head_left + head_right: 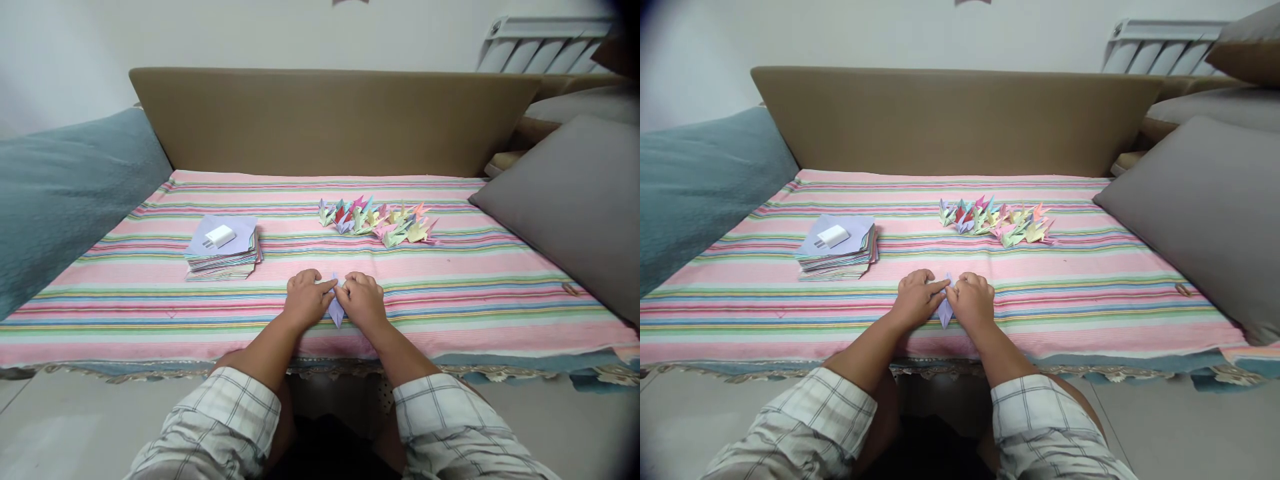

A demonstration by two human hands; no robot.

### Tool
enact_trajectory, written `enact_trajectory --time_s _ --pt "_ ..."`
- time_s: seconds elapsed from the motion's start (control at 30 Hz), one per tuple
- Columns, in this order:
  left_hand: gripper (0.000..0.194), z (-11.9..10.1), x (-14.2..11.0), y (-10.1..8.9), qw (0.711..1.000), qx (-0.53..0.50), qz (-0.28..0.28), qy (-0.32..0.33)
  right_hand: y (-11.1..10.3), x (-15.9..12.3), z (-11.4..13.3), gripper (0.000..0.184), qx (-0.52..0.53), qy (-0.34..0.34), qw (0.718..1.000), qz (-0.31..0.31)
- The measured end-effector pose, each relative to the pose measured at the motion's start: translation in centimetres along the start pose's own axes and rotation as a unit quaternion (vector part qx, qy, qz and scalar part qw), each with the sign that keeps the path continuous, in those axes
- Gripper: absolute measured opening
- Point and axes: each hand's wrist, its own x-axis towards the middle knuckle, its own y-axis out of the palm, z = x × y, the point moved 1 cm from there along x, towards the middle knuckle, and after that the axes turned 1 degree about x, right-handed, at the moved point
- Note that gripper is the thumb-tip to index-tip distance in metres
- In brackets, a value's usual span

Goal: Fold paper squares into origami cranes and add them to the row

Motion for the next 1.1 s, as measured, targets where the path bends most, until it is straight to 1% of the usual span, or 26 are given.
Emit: enact_trajectory --time_s 0.23,0.37,0.47,0.6,0.83,1.1 --pt "0.035 -0.02 -0.09 0.09 0.999 0.029 0.004 0.014 -0.1 -0.02 0.0 0.024 0.013 0.009 1.0 0.011" --pt "0.035 0.07 -0.07 0.19 0.999 0.03 0.004 0.017 -0.39 0.08 -0.37 0.029 0.08 0.035 0.996 0.031" --pt "0.036 0.17 -0.04 0.22 1.0 0.02 0.0 0.016 -0.55 0.11 -0.61 0.028 0.118 0.048 0.991 0.043" --pt "0.039 0.21 -0.03 0.1 1.0 -0.004 -0.008 0.013 -0.56 0.15 -0.65 0.025 0.118 0.052 0.991 0.043" --pt "0.035 0.29 -0.08 0.01 1.0 -0.014 -0.012 0.011 -0.53 0.21 -0.6 0.026 0.125 0.055 0.99 0.035" --pt "0.032 0.29 -0.04 0.15 1.0 0.001 -0.002 0.011 -0.47 -0.1 -0.22 0.023 0.106 0.049 0.993 0.011"
